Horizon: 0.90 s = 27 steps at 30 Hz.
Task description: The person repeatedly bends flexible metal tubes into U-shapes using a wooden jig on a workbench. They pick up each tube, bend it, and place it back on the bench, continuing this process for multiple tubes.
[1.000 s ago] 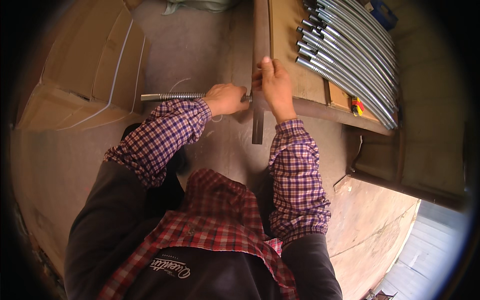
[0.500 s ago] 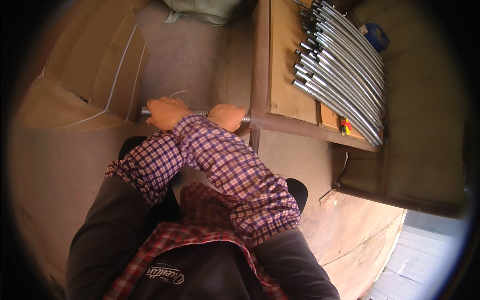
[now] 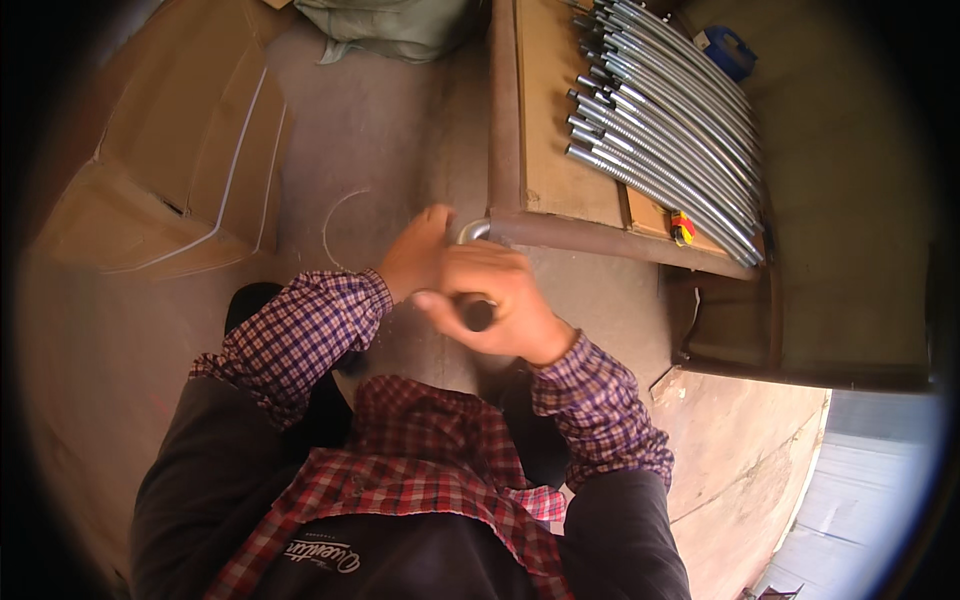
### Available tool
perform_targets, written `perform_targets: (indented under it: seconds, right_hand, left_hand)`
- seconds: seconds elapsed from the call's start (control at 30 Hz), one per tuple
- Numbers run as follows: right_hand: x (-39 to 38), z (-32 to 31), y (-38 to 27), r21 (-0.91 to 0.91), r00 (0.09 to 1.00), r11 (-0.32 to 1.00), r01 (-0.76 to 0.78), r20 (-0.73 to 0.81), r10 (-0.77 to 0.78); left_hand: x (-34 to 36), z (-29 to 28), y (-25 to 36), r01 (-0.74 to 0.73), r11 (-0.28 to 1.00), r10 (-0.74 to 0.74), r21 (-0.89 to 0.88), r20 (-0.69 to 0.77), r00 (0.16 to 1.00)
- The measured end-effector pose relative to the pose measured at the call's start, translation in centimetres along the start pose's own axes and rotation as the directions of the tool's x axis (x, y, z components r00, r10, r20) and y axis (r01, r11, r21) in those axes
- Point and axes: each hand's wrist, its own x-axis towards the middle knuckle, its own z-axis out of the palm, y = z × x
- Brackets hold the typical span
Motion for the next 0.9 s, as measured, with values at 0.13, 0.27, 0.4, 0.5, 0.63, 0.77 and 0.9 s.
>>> perform_targets:
  seconds: [0.13,0.27,0.4,0.5,0.63,0.77,0.9]
  right_hand:
    - [-3.5,-1.7,-0.5,0.185,0.977,0.976,-0.113,-0.156,0.142]
    - [-7.0,-2.9,1.8,0.394,0.772,0.916,-0.076,-0.557,0.304]
    - [-10.5,-4.6,5.1,0.608,0.209,0.794,-0.008,-0.775,0.596]
    - [-13.1,-5.8,11.6,0.643,-0.141,0.766,0.005,-0.758,0.637]
    - [-15.5,-5.1,17.6,0.760,-0.359,0.648,0.047,-0.592,0.721]
    - [-15.0,-4.8,20.3,0.785,-0.414,0.617,0.054,-0.545,0.729]
    - [-12.8,-4.9,21.0,0.773,-0.438,0.627,0.095,-0.533,0.724]
  left_hand:
    - [0.0,-1.0,-1.4,0.288,0.806,-0.480,0.517,0.284,0.830]
    - [0.1,1.8,-3.7,0.097,0.689,-0.395,0.719,0.260,0.881]
    - [0.6,4.4,-5.2,-0.146,0.699,-0.318,0.700,0.488,0.813]
    - [0.4,5.5,-6.5,-0.329,0.591,-0.297,0.737,0.578,0.760]
    - [-0.2,6.0,-6.6,-0.440,0.501,-0.394,0.745,0.649,0.651]
    - [-0.9,5.9,-7.6,-0.452,0.438,-0.432,0.777,0.623,0.652]
    - [-0.4,6.2,-7.7,-0.472,0.392,-0.459,0.790,0.613,0.643]
